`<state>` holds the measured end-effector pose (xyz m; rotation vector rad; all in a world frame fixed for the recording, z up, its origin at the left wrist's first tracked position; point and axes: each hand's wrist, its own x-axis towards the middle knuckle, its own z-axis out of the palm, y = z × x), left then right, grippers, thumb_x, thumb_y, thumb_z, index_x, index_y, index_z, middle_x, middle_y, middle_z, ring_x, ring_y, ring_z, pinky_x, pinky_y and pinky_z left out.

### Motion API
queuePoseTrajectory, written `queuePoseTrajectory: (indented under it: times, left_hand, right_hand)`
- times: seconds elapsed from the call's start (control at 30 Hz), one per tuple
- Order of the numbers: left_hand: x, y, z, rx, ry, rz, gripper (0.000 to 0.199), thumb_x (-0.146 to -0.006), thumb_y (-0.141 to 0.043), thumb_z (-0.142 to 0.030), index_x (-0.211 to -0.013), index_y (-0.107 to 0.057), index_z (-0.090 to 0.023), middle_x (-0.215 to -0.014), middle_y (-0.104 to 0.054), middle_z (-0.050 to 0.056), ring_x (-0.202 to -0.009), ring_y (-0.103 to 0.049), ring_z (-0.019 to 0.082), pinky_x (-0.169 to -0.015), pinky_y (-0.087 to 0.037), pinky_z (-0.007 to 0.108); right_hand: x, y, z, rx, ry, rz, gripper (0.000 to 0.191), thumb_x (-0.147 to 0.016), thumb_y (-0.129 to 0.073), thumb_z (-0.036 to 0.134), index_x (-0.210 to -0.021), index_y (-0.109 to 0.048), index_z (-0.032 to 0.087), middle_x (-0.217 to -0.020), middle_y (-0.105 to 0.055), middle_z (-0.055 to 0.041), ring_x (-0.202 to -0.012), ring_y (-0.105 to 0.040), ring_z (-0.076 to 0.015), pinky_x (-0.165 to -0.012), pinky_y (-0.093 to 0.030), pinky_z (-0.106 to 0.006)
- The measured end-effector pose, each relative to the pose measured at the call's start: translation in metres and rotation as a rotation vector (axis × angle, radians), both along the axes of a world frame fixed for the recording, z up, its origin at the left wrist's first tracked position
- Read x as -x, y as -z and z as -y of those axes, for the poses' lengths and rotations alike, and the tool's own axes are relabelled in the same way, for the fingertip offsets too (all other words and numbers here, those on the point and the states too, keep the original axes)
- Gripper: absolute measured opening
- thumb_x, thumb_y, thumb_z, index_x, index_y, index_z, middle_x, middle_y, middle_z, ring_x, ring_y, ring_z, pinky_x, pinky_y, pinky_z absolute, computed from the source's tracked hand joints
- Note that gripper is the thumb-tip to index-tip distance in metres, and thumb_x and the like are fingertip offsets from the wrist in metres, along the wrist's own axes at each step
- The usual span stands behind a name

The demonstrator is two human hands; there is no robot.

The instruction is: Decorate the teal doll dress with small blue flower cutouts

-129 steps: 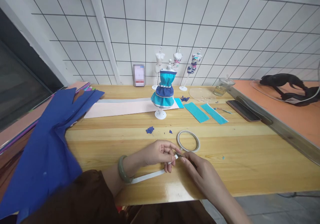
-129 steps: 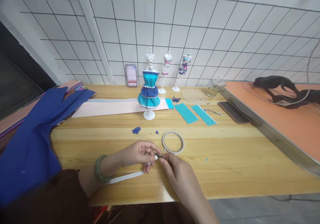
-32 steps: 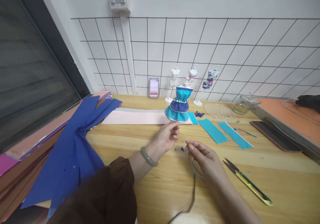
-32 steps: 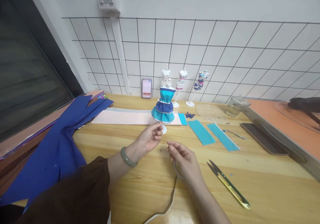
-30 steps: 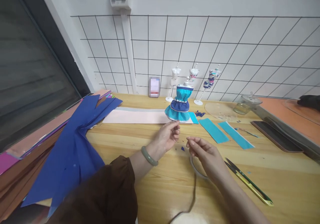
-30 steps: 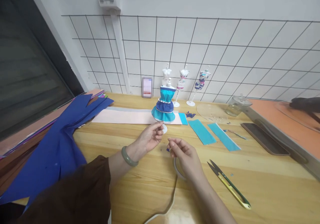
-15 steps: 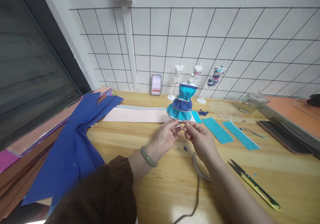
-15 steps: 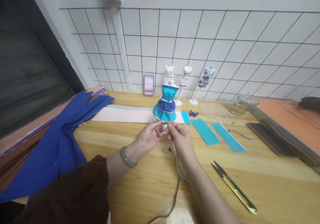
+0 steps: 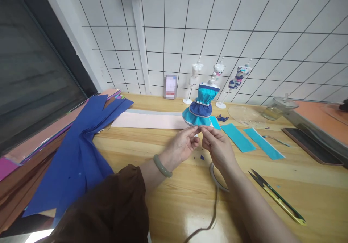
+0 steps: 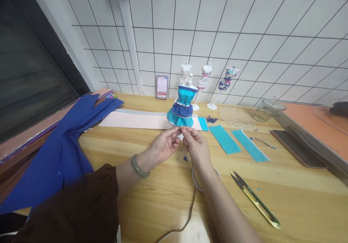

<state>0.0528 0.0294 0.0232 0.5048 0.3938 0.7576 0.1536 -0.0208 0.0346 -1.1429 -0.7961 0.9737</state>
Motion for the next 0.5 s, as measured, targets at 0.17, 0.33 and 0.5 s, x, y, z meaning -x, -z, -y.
queuePoseTrajectory:
  times: [0.17, 0.33, 0.5]
  left_hand:
    - [-0.0016, -0.0013, 0.0005, -0.034, -0.008, -0.016, 0.013, -0.075, -0.064, -0.022, -0.084, -0.064, -0.014, -0.085, -0.063, 0.003, -0.051, -0.049, 0.001, -0.046, -0.039, 0.013]
    - [-0.0014, -0.0011, 0.0009, -0.039, -0.008, 0.029, 0.012, -0.073, -0.065, -0.02, -0.084, -0.064, -0.014, -0.087, -0.063, 0.003, -0.053, -0.05, 0.001, -0.047, -0.04, 0.012]
    - [-0.0032, -0.0033, 0.0017, -0.021, 0.053, 0.055, 0.016, -0.077, -0.061, -0.026, -0.087, -0.063, -0.015, -0.088, -0.063, 0.003, -0.051, -0.049, 0.001, -0.045, -0.04, 0.013]
  right_hand:
    - [0.0001, 0.0, -0.0001, 0.004, -0.004, -0.016, 0.033, -0.067, -0.071, 0.041, -0.086, -0.063, 0.016, -0.045, -0.029, 0.0106, -0.039, -0.021, -0.0037, -0.04, -0.014, -0.02]
    - [0.0008, -0.0025, 0.0001, -0.013, -0.016, -0.082, 0.031, -0.066, -0.072, 0.038, -0.085, -0.063, 0.015, -0.045, -0.028, 0.0109, -0.04, -0.02, -0.0029, -0.039, -0.015, -0.019]
    - [0.0045, -0.0092, 0.0022, 0.012, -0.04, -0.136, 0.03, -0.064, -0.073, 0.037, -0.083, -0.063, 0.016, -0.044, -0.025, 0.0124, -0.038, -0.019, -0.0023, -0.037, -0.019, -0.017]
